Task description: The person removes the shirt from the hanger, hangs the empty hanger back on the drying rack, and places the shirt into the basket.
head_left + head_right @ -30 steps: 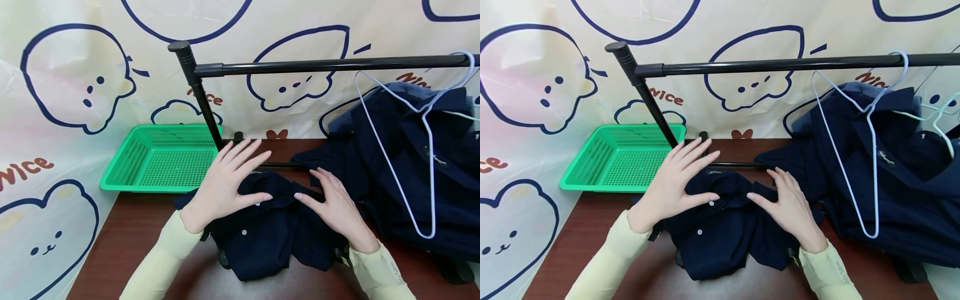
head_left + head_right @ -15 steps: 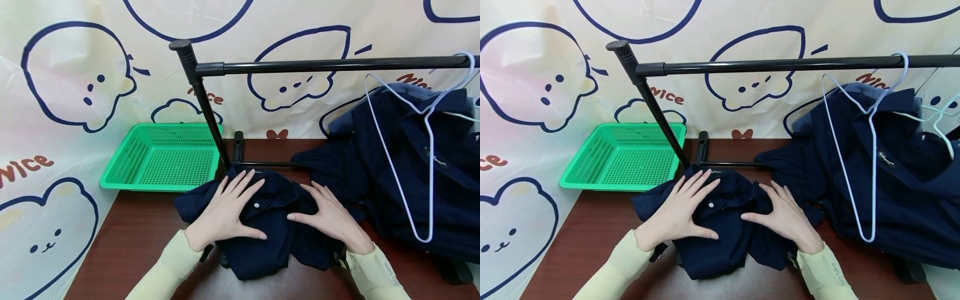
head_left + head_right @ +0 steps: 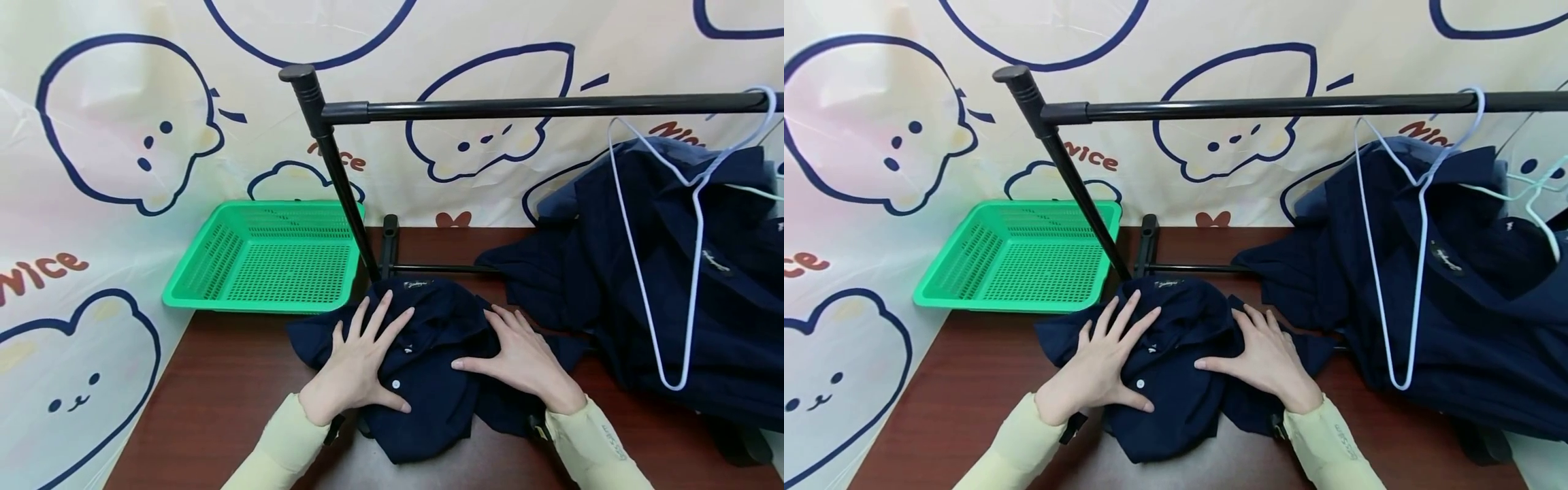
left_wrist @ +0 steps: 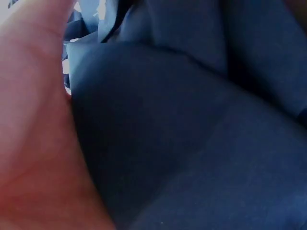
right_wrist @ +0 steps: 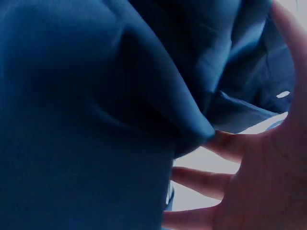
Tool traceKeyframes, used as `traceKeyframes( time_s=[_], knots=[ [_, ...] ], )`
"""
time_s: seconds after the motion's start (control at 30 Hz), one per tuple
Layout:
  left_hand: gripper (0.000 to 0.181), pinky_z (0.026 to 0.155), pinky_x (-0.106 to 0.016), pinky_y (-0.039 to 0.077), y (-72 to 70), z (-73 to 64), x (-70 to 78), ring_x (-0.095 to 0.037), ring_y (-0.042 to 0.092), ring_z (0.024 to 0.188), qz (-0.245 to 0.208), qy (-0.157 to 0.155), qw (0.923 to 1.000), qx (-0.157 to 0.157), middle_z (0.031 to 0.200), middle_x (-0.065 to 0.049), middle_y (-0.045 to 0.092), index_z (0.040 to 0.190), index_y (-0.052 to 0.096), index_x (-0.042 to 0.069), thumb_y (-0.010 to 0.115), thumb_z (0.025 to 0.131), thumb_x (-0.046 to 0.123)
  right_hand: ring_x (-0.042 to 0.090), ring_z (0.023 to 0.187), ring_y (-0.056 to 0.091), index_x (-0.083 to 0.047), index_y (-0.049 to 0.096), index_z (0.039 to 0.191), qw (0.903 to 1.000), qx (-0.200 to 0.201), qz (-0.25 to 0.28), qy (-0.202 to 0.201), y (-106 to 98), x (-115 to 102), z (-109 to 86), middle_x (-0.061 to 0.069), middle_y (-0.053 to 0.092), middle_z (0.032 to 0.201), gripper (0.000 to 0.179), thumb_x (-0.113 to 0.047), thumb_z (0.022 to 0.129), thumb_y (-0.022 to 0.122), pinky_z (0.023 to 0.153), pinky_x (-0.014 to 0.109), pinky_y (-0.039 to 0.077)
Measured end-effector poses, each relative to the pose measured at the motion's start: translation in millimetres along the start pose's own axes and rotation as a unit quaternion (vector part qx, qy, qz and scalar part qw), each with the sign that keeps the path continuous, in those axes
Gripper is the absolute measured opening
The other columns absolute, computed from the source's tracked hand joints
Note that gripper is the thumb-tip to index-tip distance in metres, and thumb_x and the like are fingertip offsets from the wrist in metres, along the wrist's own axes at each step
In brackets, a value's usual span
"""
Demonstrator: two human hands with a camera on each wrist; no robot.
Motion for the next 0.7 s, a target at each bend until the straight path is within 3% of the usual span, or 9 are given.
traceKeyframes(
  time_s=[0.2,0.33,0.53,0.7],
  knots=[
    [0.138,0.079,-0.074,0.031,8.9,2.0,-1.7,-0.039,0.003,0.137,-0.033,-0.005,0.9981,-0.051,0.156,-0.001,-0.009,0.150,0.003,0.037,0.070,0.038,0.081,0.044,0.129,0.030,-0.004,0.036,0.143,1.0000,-0.004,0.001,-0.002,9.9,-5.3,9.5,0.017,0.032,0.145,0.128,-0.092,0.051,0.049,0.092,0.066,0.028],
    [0.136,0.073,-0.068,0.039,13.5,6.9,-0.7,-0.042,0.009,0.135,-0.039,-0.007,0.9965,-0.073,0.156,-0.003,-0.005,0.150,0.006,0.036,0.083,0.041,0.066,0.038,0.126,0.036,-0.009,0.033,0.145,0.9999,0.001,0.013,-0.010,15.3,-7.7,15.1,0.015,0.035,0.144,0.128,-0.091,0.049,0.053,0.091,0.064,0.031],
    [0.128,0.065,-0.055,0.048,19.7,13.5,1.6,-0.044,0.018,0.130,-0.017,0.000,0.9982,-0.057,0.155,-0.007,0.004,0.150,0.012,0.032,0.092,0.050,0.040,0.026,0.115,0.048,-0.021,0.039,0.141,0.9970,0.016,0.056,-0.051,20.6,-14.2,21.7,0.005,0.046,0.134,0.113,-0.083,0.051,0.063,0.088,0.051,0.040],
    [0.107,0.050,-0.030,0.048,17.5,15.7,-2.1,-0.042,0.032,0.120,-0.026,0.024,0.9992,-0.018,0.153,-0.009,0.016,0.148,0.024,0.031,0.087,0.063,0.015,0.025,0.111,0.051,-0.017,0.042,0.140,0.9927,0.018,0.089,-0.080,23.4,-18.7,27.4,0.005,0.048,0.132,0.105,-0.075,0.057,0.069,0.087,0.047,0.043]
  ],
)
Point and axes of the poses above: each hand's wrist, its own z-axis towards the middle knuckle, its own y-axis out of the palm, x = y × z, the point moved 3 cm from there along z, towards the middle knuckle
